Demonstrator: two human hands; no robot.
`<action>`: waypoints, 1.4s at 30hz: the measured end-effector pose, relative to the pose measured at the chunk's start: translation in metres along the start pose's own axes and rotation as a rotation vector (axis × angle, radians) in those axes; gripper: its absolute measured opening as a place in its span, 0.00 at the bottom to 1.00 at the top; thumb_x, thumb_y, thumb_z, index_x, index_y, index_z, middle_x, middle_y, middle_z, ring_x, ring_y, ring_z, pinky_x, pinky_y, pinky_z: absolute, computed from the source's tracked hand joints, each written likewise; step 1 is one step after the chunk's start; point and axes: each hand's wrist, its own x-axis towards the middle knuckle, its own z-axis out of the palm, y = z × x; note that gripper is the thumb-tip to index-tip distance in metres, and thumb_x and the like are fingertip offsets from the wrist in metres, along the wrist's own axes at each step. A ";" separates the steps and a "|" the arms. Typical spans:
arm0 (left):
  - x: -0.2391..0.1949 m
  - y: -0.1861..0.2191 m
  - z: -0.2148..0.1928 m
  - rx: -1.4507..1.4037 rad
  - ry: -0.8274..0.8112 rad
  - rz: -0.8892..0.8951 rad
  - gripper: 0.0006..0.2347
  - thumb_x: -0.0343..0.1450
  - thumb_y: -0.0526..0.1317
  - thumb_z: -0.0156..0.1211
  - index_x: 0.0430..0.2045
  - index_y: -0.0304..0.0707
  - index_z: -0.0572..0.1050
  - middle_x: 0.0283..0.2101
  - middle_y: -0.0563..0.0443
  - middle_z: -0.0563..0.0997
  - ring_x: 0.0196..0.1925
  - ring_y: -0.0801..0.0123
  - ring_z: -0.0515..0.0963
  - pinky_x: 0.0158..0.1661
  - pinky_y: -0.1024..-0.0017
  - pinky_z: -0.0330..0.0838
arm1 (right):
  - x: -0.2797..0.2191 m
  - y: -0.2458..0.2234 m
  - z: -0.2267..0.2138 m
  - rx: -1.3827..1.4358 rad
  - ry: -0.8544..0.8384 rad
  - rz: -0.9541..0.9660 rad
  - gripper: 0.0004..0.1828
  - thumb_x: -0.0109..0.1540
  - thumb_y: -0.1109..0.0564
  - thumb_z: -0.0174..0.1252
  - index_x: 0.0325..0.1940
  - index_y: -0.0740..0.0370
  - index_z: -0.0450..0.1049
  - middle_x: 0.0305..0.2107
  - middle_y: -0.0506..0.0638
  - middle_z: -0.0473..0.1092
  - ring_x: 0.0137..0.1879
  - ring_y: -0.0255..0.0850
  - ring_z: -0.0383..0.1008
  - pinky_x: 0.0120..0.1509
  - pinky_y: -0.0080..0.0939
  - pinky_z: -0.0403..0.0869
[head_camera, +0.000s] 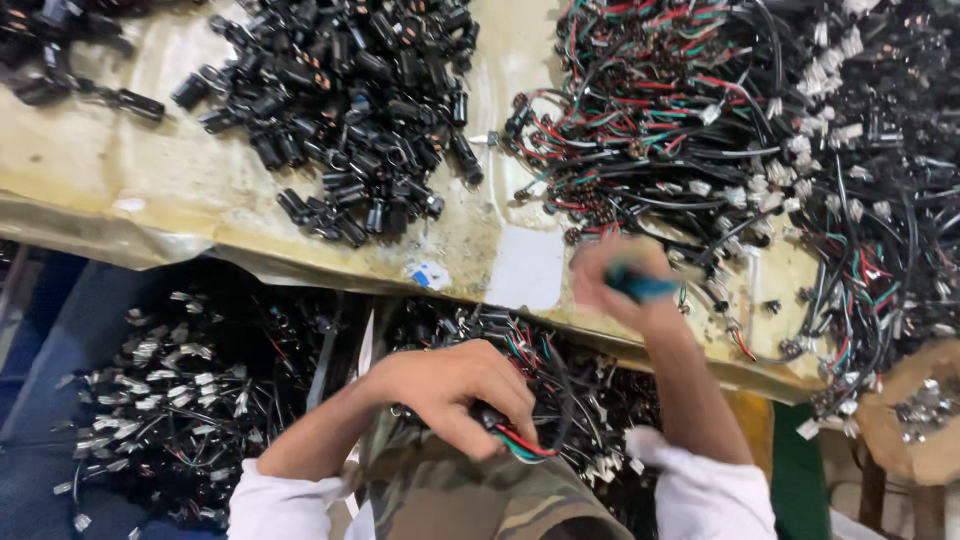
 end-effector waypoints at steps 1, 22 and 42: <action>-0.001 0.002 -0.002 0.000 -0.065 -0.008 0.15 0.66 0.45 0.64 0.45 0.42 0.81 0.41 0.49 0.81 0.47 0.55 0.81 0.46 0.62 0.74 | 0.019 0.017 -0.004 -0.309 0.053 0.002 0.12 0.64 0.51 0.66 0.37 0.58 0.71 0.28 0.51 0.73 0.30 0.42 0.72 0.36 0.42 0.70; -0.021 -0.165 -0.153 1.068 0.515 -0.380 0.17 0.59 0.48 0.76 0.36 0.40 0.82 0.40 0.49 0.79 0.54 0.52 0.71 0.54 0.51 0.62 | -0.016 0.072 0.050 -0.909 0.073 0.378 0.20 0.54 0.60 0.68 0.48 0.60 0.72 0.44 0.60 0.69 0.44 0.60 0.75 0.42 0.56 0.74; 0.006 -0.077 0.037 -1.021 0.893 -0.067 0.17 0.78 0.50 0.54 0.33 0.30 0.70 0.33 0.49 0.69 0.37 0.69 0.67 0.41 0.70 0.62 | -0.057 -0.005 0.059 -0.298 0.363 0.000 0.12 0.55 0.65 0.69 0.35 0.60 0.71 0.30 0.47 0.72 0.36 0.36 0.74 0.42 0.34 0.73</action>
